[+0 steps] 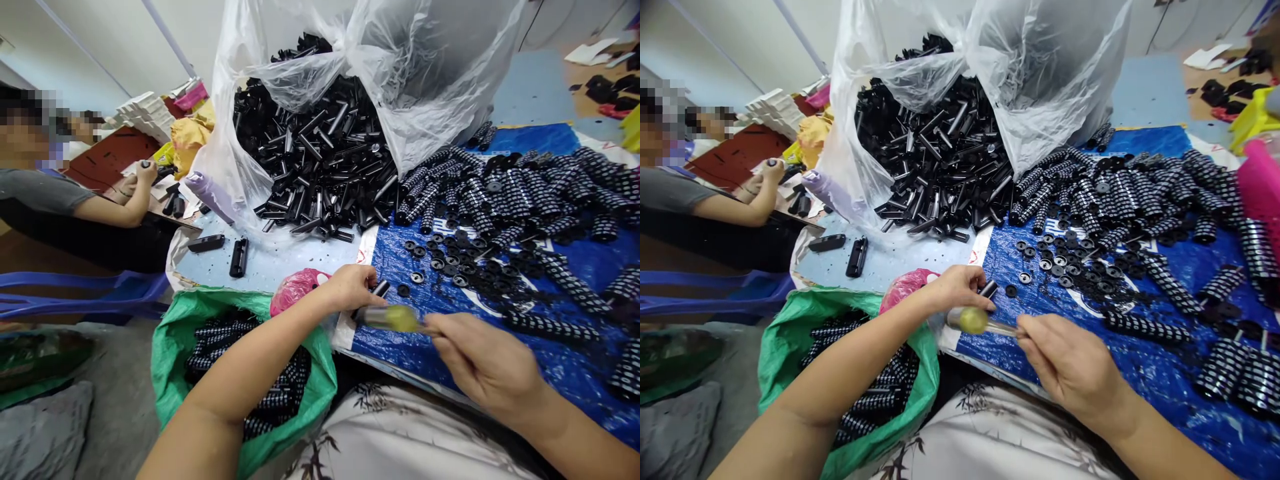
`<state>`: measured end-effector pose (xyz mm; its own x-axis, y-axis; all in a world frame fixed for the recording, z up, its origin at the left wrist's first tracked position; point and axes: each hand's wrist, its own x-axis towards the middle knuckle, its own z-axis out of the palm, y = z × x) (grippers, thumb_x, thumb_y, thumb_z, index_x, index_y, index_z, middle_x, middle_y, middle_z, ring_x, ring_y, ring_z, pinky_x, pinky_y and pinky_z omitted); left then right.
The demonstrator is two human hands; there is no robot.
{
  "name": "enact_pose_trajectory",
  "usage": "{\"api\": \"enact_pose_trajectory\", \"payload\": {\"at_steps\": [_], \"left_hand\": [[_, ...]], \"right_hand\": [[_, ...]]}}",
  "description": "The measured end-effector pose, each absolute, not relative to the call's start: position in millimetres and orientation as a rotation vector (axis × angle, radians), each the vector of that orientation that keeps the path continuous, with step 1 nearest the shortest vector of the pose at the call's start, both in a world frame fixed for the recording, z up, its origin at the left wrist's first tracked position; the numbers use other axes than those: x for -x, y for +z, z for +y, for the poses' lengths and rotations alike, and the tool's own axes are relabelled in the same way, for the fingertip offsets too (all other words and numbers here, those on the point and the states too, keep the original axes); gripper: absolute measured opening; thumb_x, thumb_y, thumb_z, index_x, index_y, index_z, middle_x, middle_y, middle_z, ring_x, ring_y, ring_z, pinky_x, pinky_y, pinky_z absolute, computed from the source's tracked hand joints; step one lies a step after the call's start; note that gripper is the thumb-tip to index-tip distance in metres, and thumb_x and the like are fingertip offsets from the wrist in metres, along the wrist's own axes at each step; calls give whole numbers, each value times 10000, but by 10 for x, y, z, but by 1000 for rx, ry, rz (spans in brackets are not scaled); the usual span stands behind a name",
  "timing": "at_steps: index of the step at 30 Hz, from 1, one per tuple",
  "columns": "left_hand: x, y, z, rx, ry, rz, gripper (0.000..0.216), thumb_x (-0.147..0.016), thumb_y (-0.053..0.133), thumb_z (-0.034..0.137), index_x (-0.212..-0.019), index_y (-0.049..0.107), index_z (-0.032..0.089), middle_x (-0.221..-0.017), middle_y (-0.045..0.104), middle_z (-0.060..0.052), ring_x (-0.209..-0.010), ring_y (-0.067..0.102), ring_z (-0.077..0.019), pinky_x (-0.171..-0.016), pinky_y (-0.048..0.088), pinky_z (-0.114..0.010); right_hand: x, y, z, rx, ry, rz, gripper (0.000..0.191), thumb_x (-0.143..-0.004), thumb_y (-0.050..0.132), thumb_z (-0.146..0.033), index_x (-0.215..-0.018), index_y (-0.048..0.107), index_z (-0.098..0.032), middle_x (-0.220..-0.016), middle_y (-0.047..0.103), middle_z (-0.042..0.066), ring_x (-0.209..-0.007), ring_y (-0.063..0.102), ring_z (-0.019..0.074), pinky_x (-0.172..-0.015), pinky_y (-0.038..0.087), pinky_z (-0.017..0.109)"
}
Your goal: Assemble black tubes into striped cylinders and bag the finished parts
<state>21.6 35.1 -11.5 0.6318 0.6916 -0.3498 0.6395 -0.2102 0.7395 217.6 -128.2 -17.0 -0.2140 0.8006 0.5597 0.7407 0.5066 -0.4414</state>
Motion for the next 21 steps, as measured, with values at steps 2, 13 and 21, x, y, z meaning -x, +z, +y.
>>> {"api": "enact_pose_trajectory", "payload": {"at_steps": [2, 13, 21], "left_hand": [[-256, -111, 350, -1932, 41, 1059, 399, -564, 898, 382, -658, 556, 200, -566, 484, 72, -557, 422, -124, -545, 286, -259], [542, 722, 412, -1743, -403, 704, 190, -645, 825, 273, -761, 681, 227, -612, 557, 27, -547, 453, -133, -516, 334, -275], [274, 534, 578, -2569, -114, 1176, 203, -908, 550, 205, -1046, 695, 172, -978, 659, -88, -872, 574, -212, -767, 431, -340]], "right_hand": [[-2123, -216, -1301, 1268, 114, -2127, 185, -964, 568, -209, -1118, 669, -222, -805, 681, 23, -682, 650, 165, -654, 529, 286], [-2575, -406, -1500, 1303, 54, -2135, 170, -945, 633, -281, -1087, 690, -206, -946, 716, 43, -780, 680, 165, -733, 563, 302], [-2642, -351, -1375, 1320, 195, -2168, 179, -929, 649, -394, -1021, 700, -249, -919, 729, 33, -783, 699, 184, -709, 579, 326]]}}
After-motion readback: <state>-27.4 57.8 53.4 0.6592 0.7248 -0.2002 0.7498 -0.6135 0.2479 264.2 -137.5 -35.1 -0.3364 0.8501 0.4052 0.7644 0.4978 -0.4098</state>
